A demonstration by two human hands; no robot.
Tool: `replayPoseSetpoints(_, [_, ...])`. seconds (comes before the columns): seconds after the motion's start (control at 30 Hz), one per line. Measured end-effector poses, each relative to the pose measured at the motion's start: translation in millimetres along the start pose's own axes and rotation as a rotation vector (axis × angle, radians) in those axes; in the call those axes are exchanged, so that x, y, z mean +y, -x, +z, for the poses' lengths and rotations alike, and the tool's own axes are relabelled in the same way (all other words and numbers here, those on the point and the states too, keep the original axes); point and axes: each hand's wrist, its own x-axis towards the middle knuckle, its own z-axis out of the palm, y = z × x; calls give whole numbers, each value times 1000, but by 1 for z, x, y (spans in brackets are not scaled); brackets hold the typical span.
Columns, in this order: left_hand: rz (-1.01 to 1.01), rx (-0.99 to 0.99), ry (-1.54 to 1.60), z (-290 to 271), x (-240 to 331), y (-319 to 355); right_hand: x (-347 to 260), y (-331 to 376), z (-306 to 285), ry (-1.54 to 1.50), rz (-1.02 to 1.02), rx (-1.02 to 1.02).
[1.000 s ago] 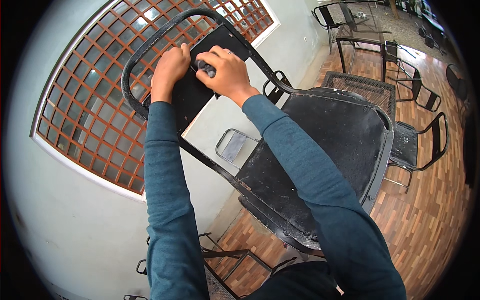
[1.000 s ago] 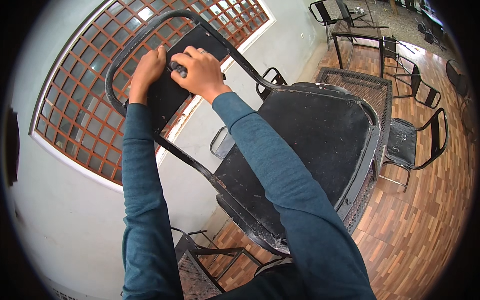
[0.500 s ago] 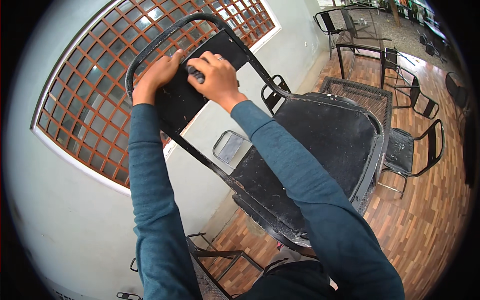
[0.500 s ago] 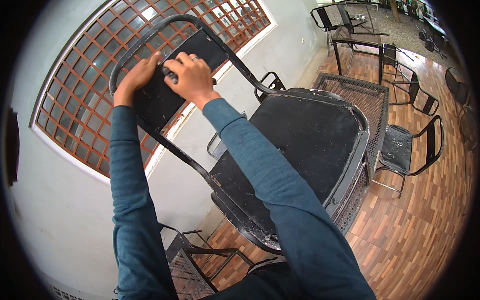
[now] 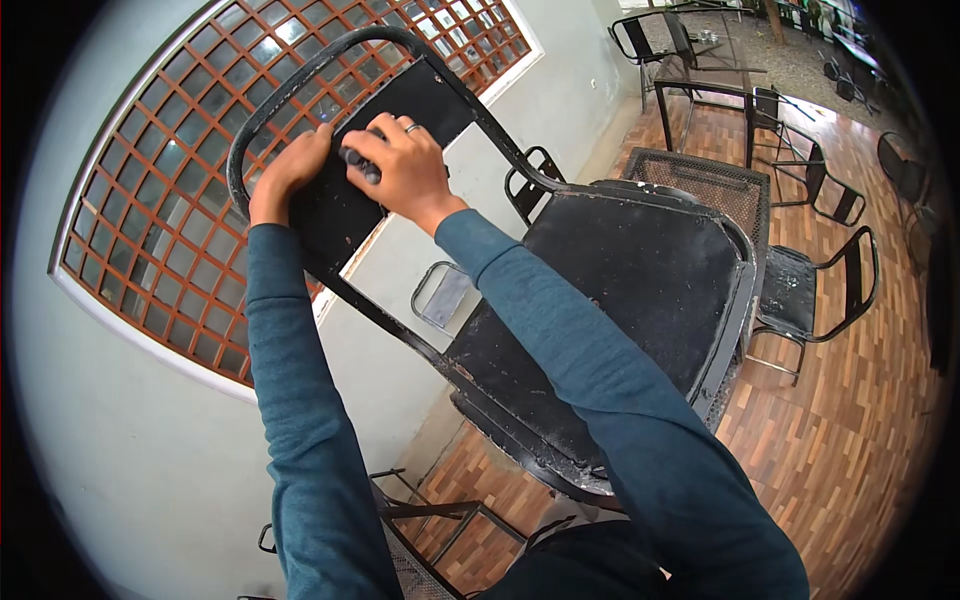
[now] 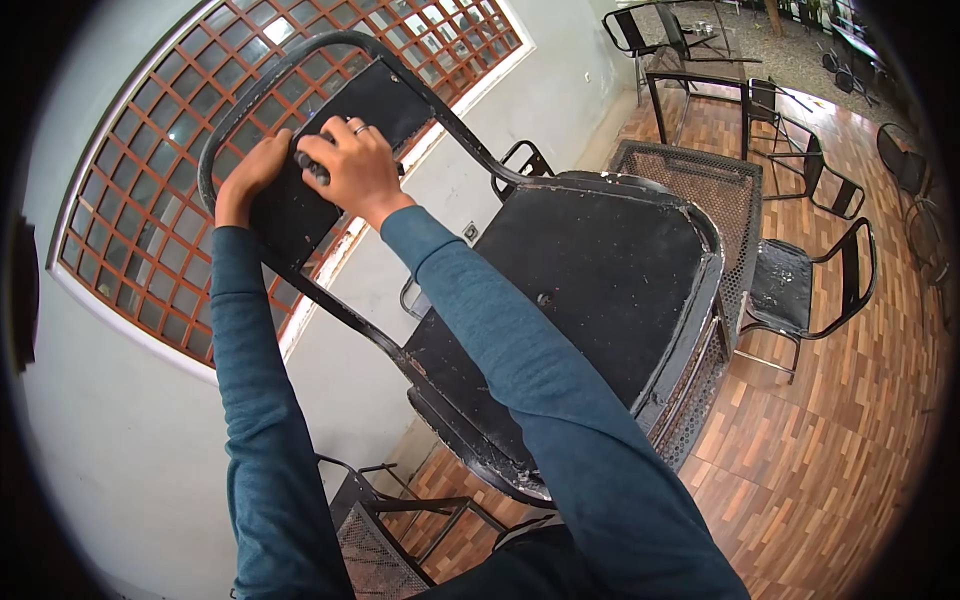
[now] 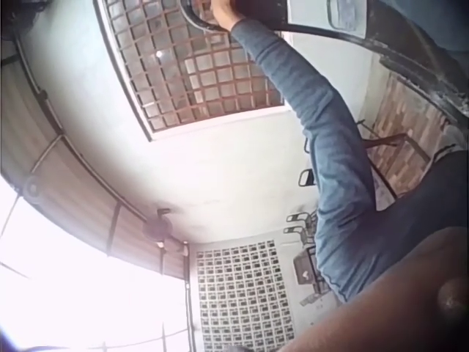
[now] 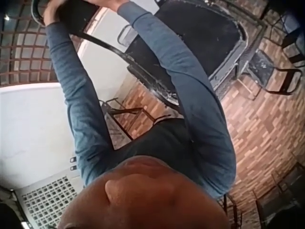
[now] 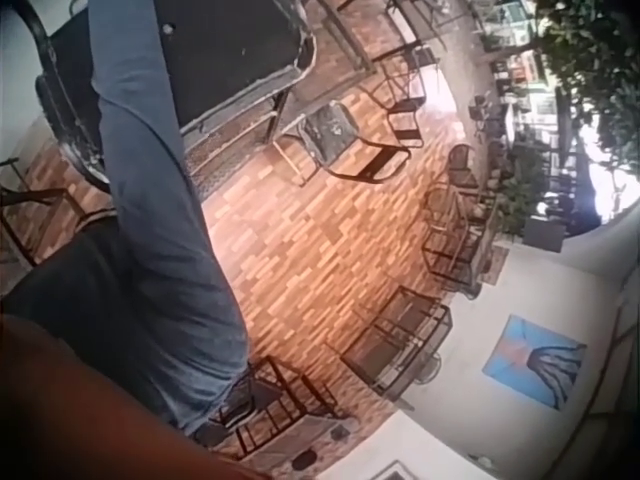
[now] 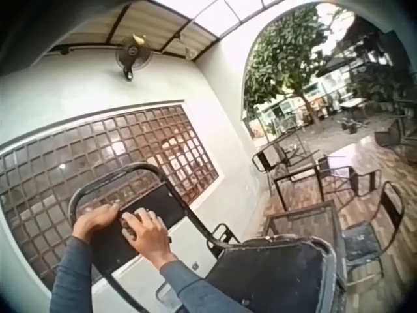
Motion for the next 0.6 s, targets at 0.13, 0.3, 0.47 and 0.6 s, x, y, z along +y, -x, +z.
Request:
replayPoseSetpoints(0.13, [-60,33,-1,1,6,4,8,3,-3,14,78,17])
replayPoseSetpoints(0.3, [-40,37,11,0,13,10,1,-4,0,37,45,-18])
replayPoseSetpoints(0.47, [-17,95,5,2,8,7,6,-4,3,-17,98,52])
replayPoseSetpoints(0.6, [22,167,-40,9,18,12,9,-3,3,20,156,24])
